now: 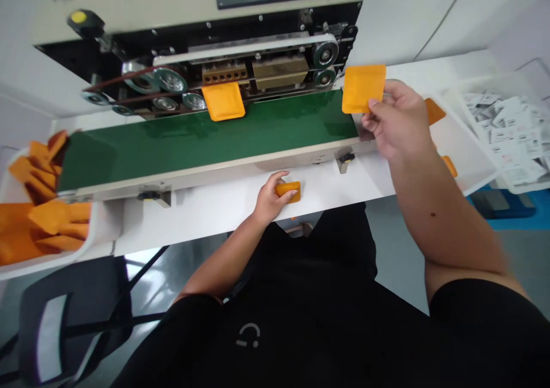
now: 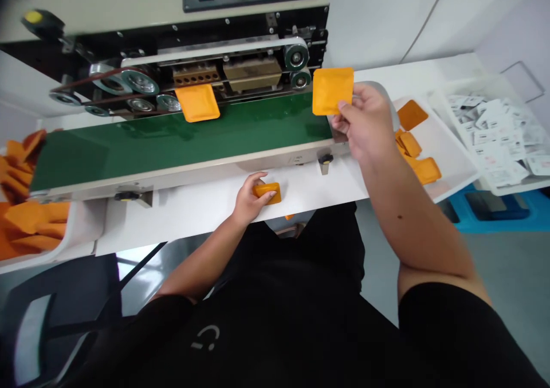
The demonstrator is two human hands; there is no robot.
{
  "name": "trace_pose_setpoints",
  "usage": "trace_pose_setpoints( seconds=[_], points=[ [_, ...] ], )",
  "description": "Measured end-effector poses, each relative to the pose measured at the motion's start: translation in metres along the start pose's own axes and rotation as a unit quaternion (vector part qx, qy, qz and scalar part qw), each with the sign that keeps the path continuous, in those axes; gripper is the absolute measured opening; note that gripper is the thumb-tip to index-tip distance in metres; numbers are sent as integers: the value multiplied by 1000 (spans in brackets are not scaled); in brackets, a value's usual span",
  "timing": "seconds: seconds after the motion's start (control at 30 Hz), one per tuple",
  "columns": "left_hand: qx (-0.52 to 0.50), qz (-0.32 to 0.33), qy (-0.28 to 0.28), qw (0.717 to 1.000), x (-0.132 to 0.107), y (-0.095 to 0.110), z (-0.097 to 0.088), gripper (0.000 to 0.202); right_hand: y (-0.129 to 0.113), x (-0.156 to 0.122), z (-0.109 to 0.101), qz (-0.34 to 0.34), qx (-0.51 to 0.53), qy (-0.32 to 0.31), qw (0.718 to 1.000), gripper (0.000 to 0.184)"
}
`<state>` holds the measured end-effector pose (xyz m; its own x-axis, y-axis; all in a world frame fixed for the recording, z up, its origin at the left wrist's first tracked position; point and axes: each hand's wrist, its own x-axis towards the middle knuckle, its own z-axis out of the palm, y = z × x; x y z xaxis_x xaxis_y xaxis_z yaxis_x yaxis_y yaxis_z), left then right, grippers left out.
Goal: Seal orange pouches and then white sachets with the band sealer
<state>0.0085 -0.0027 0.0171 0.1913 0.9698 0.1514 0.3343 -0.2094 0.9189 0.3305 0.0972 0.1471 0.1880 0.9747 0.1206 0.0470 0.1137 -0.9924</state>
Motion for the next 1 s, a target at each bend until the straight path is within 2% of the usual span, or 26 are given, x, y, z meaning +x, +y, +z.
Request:
trace_pose_setpoints(
  seconds=[0.1, 0.2, 0.37, 0.5, 0.63, 0.73, 0.8, 0.87, 0.9, 0.93, 1.0],
  points=[
    [12, 3, -8, 1000, 0, 1, 0, 51, 3, 43, -12, 37, 0, -12, 999, 24],
    [14, 3, -15, 1000, 1, 2, -1, 52, -2, 59, -6, 91, -6, 0, 996, 29],
    [12, -25, -30, 999, 1, 5, -1, 51, -22, 52, 26, 135, 0, 26, 991, 29],
    [2, -36, -38, 999, 1, 7, -2, 50, -28, 51, 55, 159, -9, 23, 987, 24],
    [-4, -33, -36, 999, 0, 6, -1, 50, -30, 48, 71, 142, -34, 8, 989, 27],
    [-12, -28, -31, 999, 0, 5, -1, 49, -35, 18, 69, 42, -95, 63, 993, 33],
    [-21, -20, -26, 999, -1, 4, -1, 48, -33, -19, 66, -54, -133, 89, 986, 33],
    [-35, -16, -22, 999, 0, 3, 0, 45, -23, -62, 63, -102, -157, 82, 979, 27],
    [-42, -17, -22, 999, 0, 2, 0, 43, -15, -84, 64, -104, -170, 70, 977, 25],
    [-49, -20, -20, 998, 0, 2, 0, 41, -5, -105, 66, -75, -180, 32, 980, 25],
    [-60, -22, -16, 998, 1, 2, 0, 39, 19, -140, 73, 18, -190, -76, 979, 30]
  ],
)
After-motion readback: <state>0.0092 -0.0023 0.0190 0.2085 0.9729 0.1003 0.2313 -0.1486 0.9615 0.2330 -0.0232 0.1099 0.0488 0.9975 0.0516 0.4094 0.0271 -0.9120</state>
